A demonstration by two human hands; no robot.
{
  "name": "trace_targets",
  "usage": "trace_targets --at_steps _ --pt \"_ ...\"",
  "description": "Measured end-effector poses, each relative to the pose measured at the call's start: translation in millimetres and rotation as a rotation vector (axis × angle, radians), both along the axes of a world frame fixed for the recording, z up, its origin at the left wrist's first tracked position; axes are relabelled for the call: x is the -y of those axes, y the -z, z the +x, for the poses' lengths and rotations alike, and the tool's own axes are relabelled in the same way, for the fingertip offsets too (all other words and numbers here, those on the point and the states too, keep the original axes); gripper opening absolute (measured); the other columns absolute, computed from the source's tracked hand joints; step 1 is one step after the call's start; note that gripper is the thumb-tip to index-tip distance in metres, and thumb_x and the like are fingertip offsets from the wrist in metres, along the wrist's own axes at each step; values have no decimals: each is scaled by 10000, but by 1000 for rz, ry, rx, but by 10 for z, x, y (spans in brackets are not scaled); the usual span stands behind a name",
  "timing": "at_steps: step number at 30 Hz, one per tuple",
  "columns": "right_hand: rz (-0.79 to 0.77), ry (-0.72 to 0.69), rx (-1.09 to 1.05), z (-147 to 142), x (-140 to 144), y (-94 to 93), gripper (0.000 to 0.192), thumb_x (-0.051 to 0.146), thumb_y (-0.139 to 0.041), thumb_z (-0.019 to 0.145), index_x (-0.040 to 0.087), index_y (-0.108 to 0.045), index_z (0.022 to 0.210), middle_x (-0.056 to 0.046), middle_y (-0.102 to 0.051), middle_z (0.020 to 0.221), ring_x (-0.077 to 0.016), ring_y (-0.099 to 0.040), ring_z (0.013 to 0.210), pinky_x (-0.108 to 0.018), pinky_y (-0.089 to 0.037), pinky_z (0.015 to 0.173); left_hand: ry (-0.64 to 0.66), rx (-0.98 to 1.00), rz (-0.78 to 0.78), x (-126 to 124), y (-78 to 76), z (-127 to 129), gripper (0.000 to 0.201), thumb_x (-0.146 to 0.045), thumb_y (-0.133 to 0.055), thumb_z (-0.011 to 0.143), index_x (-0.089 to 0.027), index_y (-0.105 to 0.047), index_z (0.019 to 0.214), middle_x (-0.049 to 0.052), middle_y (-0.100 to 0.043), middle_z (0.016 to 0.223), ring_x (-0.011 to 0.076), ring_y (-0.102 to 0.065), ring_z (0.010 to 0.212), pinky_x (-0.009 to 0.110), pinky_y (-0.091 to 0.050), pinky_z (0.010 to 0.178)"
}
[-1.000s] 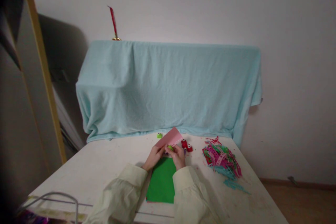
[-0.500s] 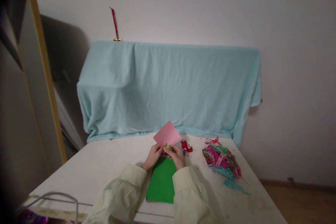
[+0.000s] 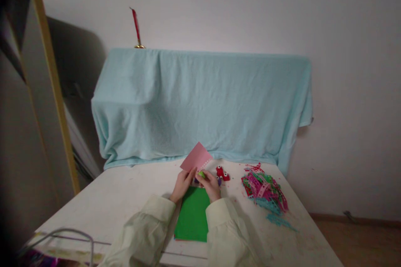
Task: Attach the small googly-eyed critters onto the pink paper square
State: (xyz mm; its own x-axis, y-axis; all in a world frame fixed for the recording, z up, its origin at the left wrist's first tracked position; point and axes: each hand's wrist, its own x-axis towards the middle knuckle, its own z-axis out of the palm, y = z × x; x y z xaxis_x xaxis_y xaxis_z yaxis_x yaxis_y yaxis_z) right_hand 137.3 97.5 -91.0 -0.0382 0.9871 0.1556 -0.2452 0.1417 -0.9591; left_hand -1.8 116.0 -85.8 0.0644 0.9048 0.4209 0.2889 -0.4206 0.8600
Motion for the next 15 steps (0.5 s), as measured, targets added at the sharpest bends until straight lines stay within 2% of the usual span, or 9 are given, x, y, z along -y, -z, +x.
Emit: trace_targets --at_steps 4,9,15 --pt "-65 18 -24 11 -7 -17 317 426 -697 694 172 -648 878 12 -582 646 -111 -486 535 -229 -363 505 -41 21 -14 -31 45 -16 455 -468 -427 886 -142 -561 598 -5 -523 527 125 -469 560 221 -329 549" --pt "-184 84 -194 25 -38 -20 351 505 -684 678 171 -609 756 -5 -612 631 -124 -515 487 -245 -377 487 -51 30 -8 -41 68 -9 454 -471 -420 892 -147 -538 597 -17 -509 525 118 -462 556 219 -320 549" --pt "-207 109 -304 30 -66 10 453 602 -621 695 151 -613 743 -46 -634 611 -132 -509 439 -267 -393 478 -63 32 -22 -40 59 -11 494 -505 -405 887 -148 -509 561 -23 -486 495 113 -448 519 221 -313 532"
